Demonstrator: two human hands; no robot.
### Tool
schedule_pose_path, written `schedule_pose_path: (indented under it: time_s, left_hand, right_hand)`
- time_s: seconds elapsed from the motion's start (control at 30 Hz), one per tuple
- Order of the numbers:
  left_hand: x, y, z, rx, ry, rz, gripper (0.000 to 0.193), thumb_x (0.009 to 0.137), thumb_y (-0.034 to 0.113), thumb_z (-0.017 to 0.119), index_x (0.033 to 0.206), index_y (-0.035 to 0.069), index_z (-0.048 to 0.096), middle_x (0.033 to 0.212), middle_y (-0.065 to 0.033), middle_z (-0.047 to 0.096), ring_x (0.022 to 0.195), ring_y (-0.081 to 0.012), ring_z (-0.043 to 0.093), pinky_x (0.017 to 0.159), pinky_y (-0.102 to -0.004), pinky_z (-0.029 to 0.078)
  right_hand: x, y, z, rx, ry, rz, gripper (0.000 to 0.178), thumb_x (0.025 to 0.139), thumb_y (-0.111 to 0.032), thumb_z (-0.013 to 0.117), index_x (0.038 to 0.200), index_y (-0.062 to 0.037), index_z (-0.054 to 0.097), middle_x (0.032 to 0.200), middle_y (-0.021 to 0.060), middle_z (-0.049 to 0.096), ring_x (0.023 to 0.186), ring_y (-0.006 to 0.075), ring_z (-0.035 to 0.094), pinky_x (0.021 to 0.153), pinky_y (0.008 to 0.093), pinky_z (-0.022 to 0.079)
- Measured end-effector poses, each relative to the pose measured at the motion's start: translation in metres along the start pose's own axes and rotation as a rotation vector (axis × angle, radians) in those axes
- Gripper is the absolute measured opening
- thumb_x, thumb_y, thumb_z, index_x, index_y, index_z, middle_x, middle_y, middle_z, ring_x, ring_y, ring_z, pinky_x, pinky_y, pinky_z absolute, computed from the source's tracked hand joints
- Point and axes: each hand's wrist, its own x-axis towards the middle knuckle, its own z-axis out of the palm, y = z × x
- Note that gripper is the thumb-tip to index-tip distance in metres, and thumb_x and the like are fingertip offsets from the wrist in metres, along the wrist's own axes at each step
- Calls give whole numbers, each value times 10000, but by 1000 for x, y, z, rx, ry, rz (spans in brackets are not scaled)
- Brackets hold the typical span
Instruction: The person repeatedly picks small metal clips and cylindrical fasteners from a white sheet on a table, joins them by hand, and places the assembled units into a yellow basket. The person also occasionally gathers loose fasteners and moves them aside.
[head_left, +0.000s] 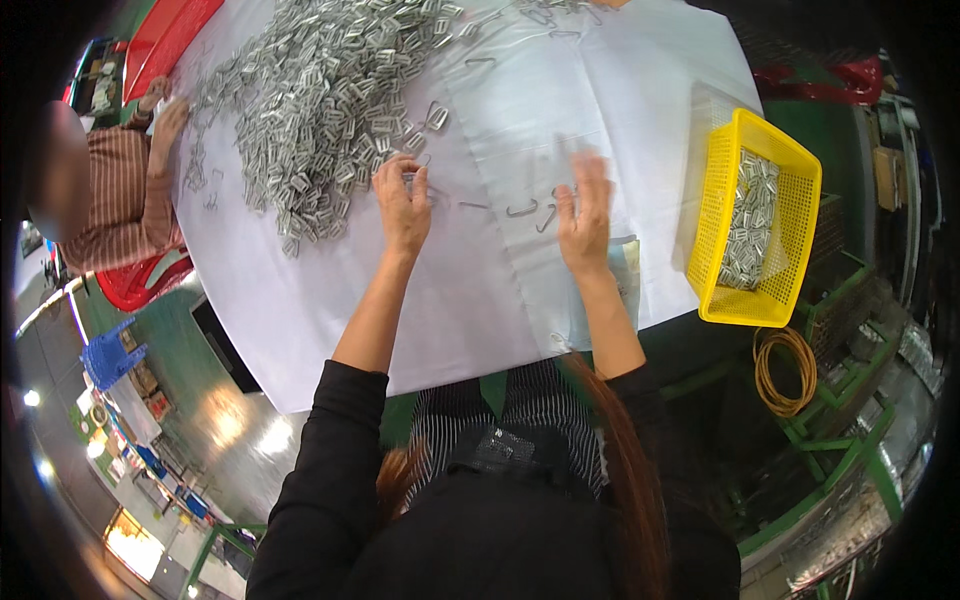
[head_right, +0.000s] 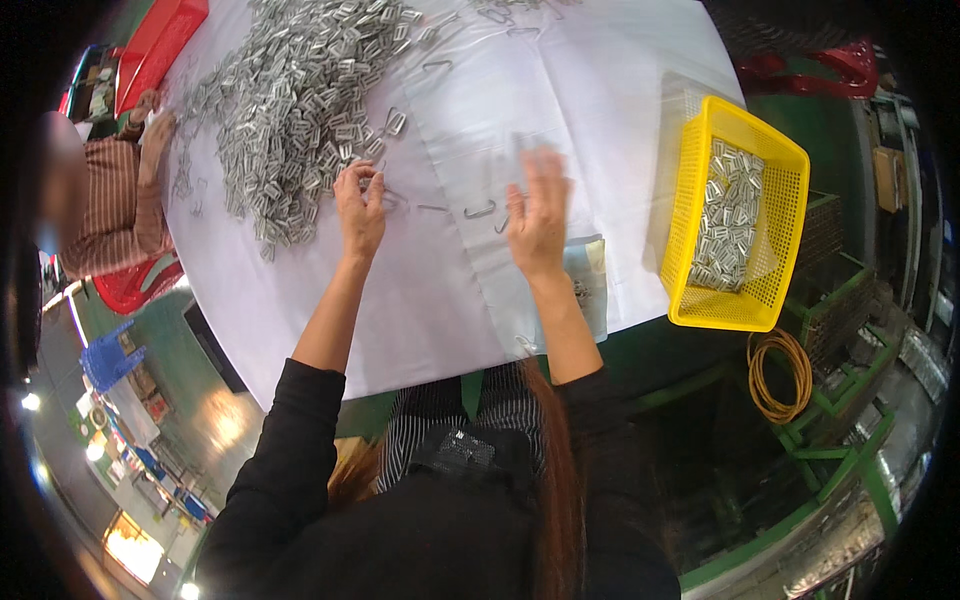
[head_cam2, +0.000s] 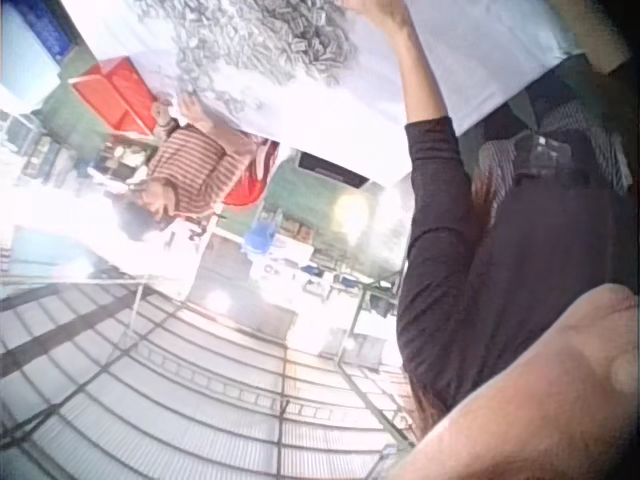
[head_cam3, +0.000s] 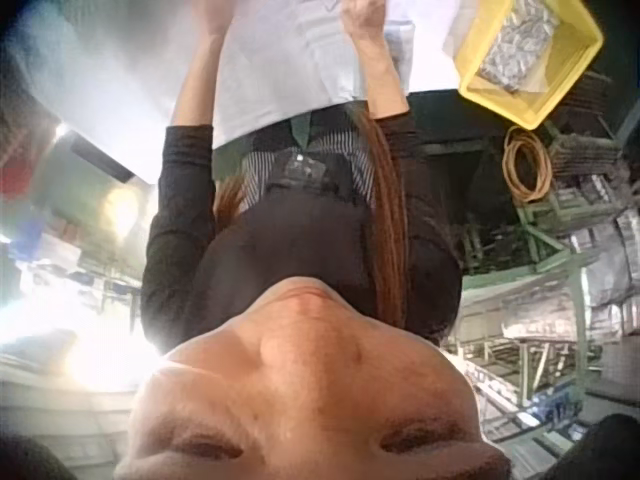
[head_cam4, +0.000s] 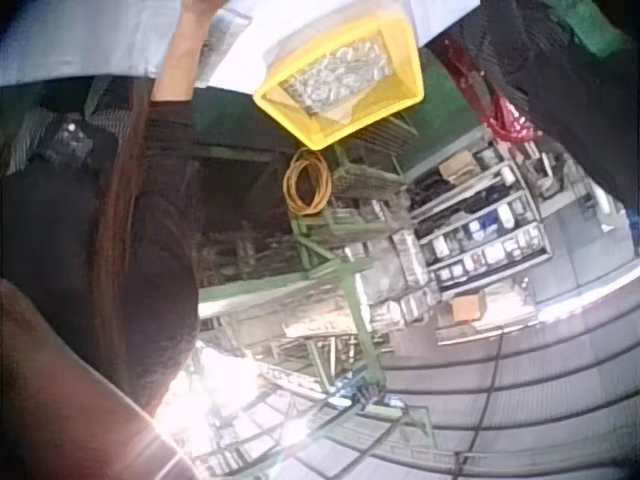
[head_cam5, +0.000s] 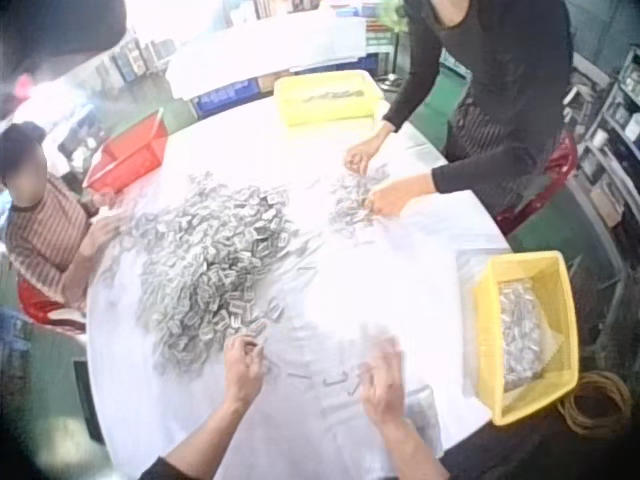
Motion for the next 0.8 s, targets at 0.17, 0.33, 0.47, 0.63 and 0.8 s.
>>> schedule_pose_path:
  time_s: [0.17,0.33,0.47,0.63,0.8]
  left_hand:
    - [-28,-5,-22,-44,-7,-171,92,794,87,596,855,40,545,1041,-103,550,1022,-275,446,897,-373,333]
    - [-59,-18,-48,38,21,-197,127,784,80,595,897,44,547,1066,-107,536,1053,-280,435,919,-380,319]
    - [-86,-35,-61,116,107,-190,189,781,50,566,968,47,542,1104,-110,519,1088,-280,423,946,-386,297]
    - [-117,-64,-95,244,196,-262,250,778,20,531,1027,43,522,1130,-112,510,1106,-279,410,960,-387,281]
    - [-132,-79,-120,278,232,-297,264,785,22,520,1049,34,513,1150,-121,500,1115,-284,398,957,-390,280]
  right_hand:
    - [-33,-11,48,-148,-41,91,597,868,-208,510,1360,4,247,1417,238,189,1317,419,144,1049,528,165]
    - [-46,-48,43,-173,-55,1,634,860,-215,520,1368,15,218,1420,247,169,1324,419,124,1053,536,153]
    - [-66,-34,63,-262,9,65,636,858,-220,526,1370,10,226,1431,217,187,1326,383,170,1064,500,173]
    - [-66,-55,74,-46,-63,-189,634,862,-207,520,1376,9,218,1435,217,179,1329,385,162,1075,469,181]
    - [-29,-36,84,-217,-154,-229,588,871,-201,507,1368,-5,261,1437,198,197,1324,384,181,1070,466,195]
